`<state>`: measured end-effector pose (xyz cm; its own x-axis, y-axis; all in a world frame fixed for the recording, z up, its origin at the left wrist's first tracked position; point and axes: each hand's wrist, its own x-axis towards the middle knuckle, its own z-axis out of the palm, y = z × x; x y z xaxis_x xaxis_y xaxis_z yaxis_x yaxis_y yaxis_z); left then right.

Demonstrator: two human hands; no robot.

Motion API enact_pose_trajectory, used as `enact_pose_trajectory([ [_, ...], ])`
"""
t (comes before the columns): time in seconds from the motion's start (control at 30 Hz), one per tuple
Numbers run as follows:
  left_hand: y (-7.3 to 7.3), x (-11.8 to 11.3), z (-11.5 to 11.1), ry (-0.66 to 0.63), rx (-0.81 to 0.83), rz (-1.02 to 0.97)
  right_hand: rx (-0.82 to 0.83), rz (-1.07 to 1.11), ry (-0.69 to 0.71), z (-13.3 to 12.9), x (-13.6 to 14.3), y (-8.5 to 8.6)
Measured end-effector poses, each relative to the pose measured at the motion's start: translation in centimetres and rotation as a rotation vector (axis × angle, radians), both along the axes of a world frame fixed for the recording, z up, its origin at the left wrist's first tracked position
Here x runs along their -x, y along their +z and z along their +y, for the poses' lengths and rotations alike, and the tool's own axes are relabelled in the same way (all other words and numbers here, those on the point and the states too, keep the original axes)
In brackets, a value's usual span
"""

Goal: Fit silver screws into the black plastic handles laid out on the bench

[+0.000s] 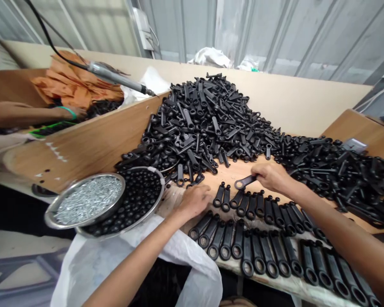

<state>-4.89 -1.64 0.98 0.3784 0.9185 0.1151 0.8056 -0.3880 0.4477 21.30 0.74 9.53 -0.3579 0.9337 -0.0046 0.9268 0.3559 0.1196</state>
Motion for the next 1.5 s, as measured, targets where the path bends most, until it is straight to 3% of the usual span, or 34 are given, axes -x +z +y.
enact_pose_trajectory([
  [0.17,0.6,2.8,-1.3,0.133,-0.116,-0.015,0.05,0.106,0.301,2.5,8.6,-3.8],
  [0.27,-0.7,2.7,-1.6,0.12,-0.092,0.04,0.144,0.098,0.418,3.1,11.9,-6.7],
  [0.33,-1.9,2.2,-1.7,0.083,-0.051,0.084,0.19,0.082,0.463,3.0,12.8,-7.7],
  [0.4,-2.8,1.7,-1.7,0.036,-0.015,0.121,0.196,0.098,0.475,2.7,12.1,-7.7],
  [0.5,-3.0,1.1,-1.6,-0.027,0.003,0.162,0.119,0.202,0.425,1.6,7.9,-6.0],
  [0.57,-2.4,0.8,-1.4,-0.041,-0.011,0.188,0.059,0.291,0.308,0.5,3.4,-4.8],
  [0.67,-0.8,-0.4,-0.7,-0.035,-0.057,0.222,0.048,0.364,0.002,-1.5,-3.1,-4.1],
  [0.77,0.5,-2.7,0.3,-0.056,-0.085,0.258,0.084,0.347,-0.152,-2.7,-6.3,-4.7],
  [0.87,1.1,-5.1,1.0,-0.041,-0.086,0.314,0.092,0.283,-0.049,-2.6,-5.3,-5.7],
  [0.97,1.2,-5.8,1.0,0.009,-0.077,0.374,0.121,0.15,0.048,-1.7,-2.6,-6.5],
  [1.27,0.6,-1.0,-0.1,0.032,0.138,0.485,0.175,0.133,0.073,1.1,0.5,-8.9],
  [1.5,-1.5,-0.7,0.9,0.067,0.213,0.418,0.211,0.12,0.158,1.4,2.8,-8.6],
])
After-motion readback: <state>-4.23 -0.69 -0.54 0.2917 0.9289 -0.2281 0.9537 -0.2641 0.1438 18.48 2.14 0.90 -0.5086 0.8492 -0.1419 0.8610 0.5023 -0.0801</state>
